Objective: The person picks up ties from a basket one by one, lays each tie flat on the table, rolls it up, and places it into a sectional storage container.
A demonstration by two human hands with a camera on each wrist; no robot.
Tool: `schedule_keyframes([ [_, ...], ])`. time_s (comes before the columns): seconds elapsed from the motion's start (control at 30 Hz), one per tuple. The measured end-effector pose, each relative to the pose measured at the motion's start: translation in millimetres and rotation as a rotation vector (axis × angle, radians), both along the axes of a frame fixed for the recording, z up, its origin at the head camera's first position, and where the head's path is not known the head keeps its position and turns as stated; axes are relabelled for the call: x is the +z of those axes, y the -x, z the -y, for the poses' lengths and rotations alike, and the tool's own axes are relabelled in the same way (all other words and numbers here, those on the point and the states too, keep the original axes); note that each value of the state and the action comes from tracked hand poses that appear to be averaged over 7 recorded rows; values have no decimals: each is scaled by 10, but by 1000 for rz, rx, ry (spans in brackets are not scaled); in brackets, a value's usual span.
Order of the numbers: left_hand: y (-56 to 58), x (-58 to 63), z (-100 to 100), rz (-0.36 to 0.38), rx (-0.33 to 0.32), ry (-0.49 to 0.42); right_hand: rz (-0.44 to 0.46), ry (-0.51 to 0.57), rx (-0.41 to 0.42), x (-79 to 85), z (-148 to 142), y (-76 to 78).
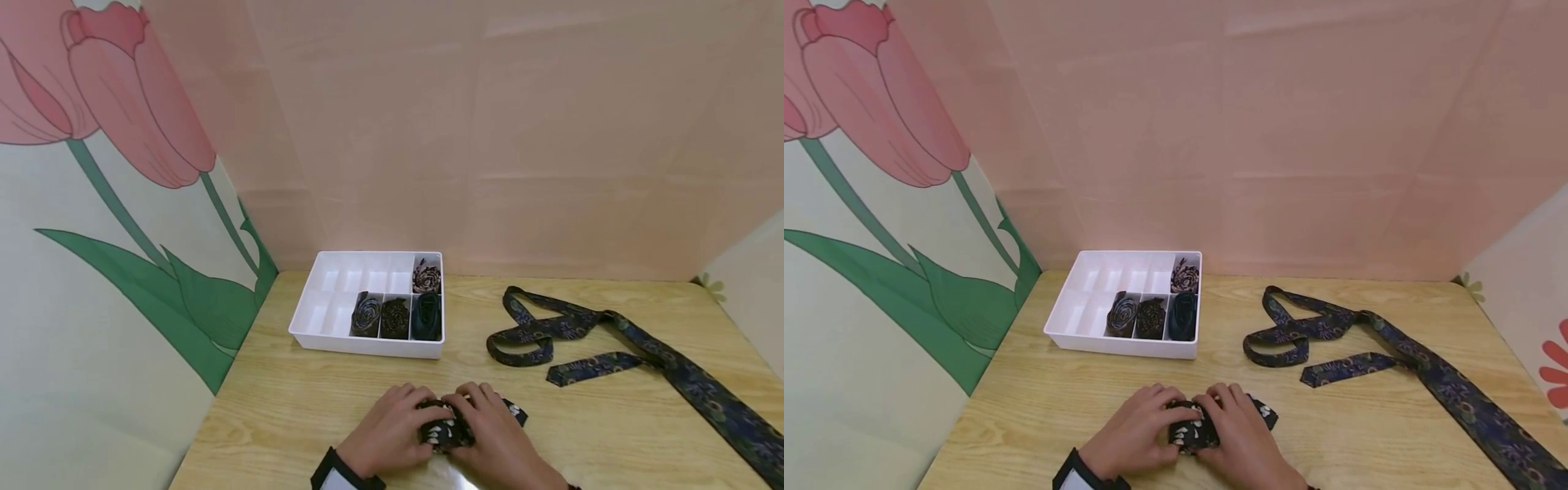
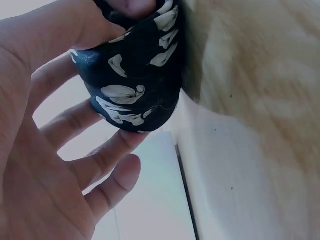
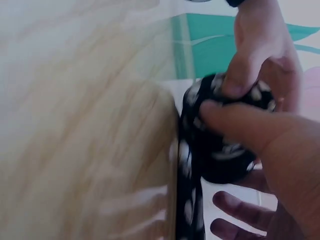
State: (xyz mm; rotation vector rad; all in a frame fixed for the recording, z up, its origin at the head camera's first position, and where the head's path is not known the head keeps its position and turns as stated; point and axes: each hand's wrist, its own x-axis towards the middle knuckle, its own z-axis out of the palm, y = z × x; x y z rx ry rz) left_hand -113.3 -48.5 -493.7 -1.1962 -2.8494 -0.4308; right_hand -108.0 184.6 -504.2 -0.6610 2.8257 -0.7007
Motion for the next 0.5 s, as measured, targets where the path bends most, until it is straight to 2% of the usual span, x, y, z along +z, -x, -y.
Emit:
schedule_keyframes([
  [0.13,4,23,12,36,16,4,-72,-38,18,-35,-46,18],
  [0.37,-4,24,-8,14,19,-4,-18,-15,37,-8,-58,45],
  [0.5,-2,11,-20,32,33,-11,21,17,14,27,-40,51],
])
